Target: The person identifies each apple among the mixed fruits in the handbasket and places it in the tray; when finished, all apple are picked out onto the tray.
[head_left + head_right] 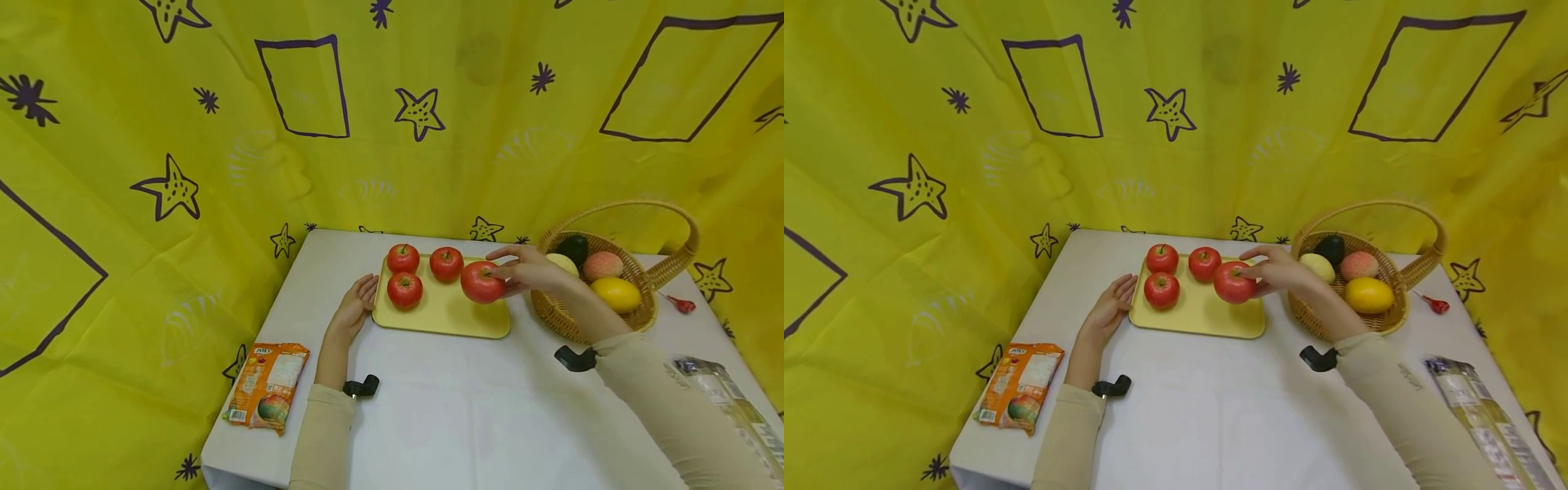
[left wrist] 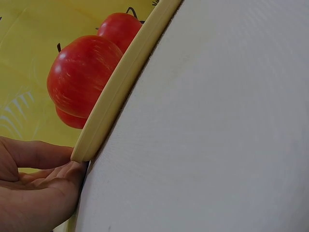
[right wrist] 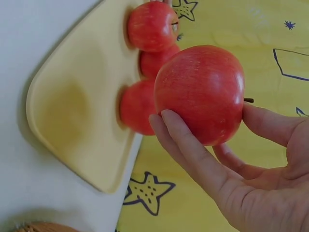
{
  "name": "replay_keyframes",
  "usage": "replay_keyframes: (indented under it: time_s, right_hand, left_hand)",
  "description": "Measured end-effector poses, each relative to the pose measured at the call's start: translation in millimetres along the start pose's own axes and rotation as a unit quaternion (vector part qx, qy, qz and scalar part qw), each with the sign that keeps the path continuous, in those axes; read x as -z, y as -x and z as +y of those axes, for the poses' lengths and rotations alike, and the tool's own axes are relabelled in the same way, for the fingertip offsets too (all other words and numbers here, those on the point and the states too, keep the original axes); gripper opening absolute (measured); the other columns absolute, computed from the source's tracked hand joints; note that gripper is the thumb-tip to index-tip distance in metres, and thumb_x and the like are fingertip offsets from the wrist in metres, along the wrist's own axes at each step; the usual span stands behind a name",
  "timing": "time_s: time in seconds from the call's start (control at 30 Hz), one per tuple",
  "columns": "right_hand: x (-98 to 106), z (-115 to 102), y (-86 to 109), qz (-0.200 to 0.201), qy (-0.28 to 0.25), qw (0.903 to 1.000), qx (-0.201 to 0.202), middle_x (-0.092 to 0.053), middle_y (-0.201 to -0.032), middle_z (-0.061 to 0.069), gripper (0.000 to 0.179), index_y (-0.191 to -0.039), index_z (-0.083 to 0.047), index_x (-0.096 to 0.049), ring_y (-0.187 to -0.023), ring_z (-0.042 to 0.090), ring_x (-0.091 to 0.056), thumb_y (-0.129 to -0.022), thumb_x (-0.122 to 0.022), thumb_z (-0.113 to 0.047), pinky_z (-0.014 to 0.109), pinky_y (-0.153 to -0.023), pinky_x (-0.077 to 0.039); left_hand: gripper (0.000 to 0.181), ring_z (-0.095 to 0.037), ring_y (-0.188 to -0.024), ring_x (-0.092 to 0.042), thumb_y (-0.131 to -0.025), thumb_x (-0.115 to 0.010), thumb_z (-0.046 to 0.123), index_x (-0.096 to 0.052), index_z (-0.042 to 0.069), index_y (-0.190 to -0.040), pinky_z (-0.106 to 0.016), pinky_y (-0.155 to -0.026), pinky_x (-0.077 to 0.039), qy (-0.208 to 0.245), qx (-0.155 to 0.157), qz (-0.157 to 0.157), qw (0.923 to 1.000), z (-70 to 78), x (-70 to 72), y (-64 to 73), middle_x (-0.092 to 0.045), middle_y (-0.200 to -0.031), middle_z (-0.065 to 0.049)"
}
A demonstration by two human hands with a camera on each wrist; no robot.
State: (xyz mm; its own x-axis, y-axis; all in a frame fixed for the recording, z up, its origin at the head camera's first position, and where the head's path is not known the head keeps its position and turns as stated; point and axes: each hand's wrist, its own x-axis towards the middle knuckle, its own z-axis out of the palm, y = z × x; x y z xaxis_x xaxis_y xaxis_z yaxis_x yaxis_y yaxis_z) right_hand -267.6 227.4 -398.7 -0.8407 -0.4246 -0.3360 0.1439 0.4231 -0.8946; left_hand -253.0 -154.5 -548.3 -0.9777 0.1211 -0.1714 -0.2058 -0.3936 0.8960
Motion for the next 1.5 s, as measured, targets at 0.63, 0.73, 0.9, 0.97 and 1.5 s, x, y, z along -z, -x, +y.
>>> replay_keyframes:
  time_s: [0.63, 0.73, 0.9, 0.97, 1.5]
  right_hand:
    - [-36.6, 8.0, -26.8, 0.036, -0.03, 0.9983, -0.034, -0.061, -0.127, 0.031, 0.063, -0.152, 0.008, -0.036, -0.088, 0.027, -0.075, -0.101, -0.065, -0.016, 0.045, -0.085, -0.064]
    - [-40.1, 12.2, -31.1, 0.038, -0.034, 0.998, -0.038, -0.058, -0.13, 0.031, 0.062, -0.151, 0.007, -0.038, -0.086, 0.026, -0.075, -0.101, -0.066, -0.016, 0.045, -0.087, -0.064]
    - [-47.4, 17.0, -38.1, 0.039, -0.046, 0.9968, -0.053, -0.052, -0.137, 0.03, 0.059, -0.15, 0.006, -0.039, -0.085, 0.026, -0.075, -0.102, -0.064, -0.015, 0.044, -0.088, -0.063]
    - [-50.0, 18.6, -40.6, 0.041, -0.049, 0.9963, -0.056, -0.052, -0.137, 0.031, 0.058, -0.15, 0.006, -0.039, -0.085, 0.027, -0.075, -0.102, -0.063, -0.015, 0.045, -0.088, -0.063]
    - [-63.9, 28.5, -58.3, 0.079, -0.05, 0.9935, -0.065, -0.049, -0.14, 0.031, 0.06, -0.151, 0.007, -0.039, -0.081, 0.024, -0.074, -0.101, -0.066, -0.013, 0.04, -0.082, -0.065]
  left_hand:
    - [0.092, -0.031, -0.158, -0.023, -0.075, -0.031, -0.034, -0.021, -0.003, -0.162, -0.037, -0.129, -0.02, 0.004, -0.002, -0.001, 1.0, -1.9, -0.9, -0.6, -0.026, -0.168, -0.022]
    - [0.093, -0.03, -0.158, -0.023, -0.075, -0.031, -0.035, -0.022, -0.003, -0.162, -0.037, -0.129, -0.021, 0.008, -0.003, 0.002, 1.0, -1.4, -1.6, -1.2, -0.026, -0.168, -0.021]
    - [0.092, -0.03, -0.158, -0.024, -0.075, -0.031, -0.034, -0.022, -0.003, -0.162, -0.037, -0.129, -0.021, 0.009, -0.003, 0.005, 0.9999, -0.7, -1.6, -1.2, -0.027, -0.168, -0.021]
    - [0.092, -0.03, -0.158, -0.024, -0.076, -0.031, -0.034, -0.022, -0.003, -0.162, -0.037, -0.129, -0.021, 0.008, -0.003, 0.004, 1.0, -0.6, -1.3, -0.9, -0.027, -0.168, -0.021]
    - [0.091, -0.03, -0.158, -0.023, -0.077, -0.032, -0.032, -0.02, -0.002, -0.163, -0.038, -0.129, -0.02, -0.007, -0.003, -0.008, 0.9999, 0.1, 1.3, 1.4, -0.026, -0.169, -0.02]
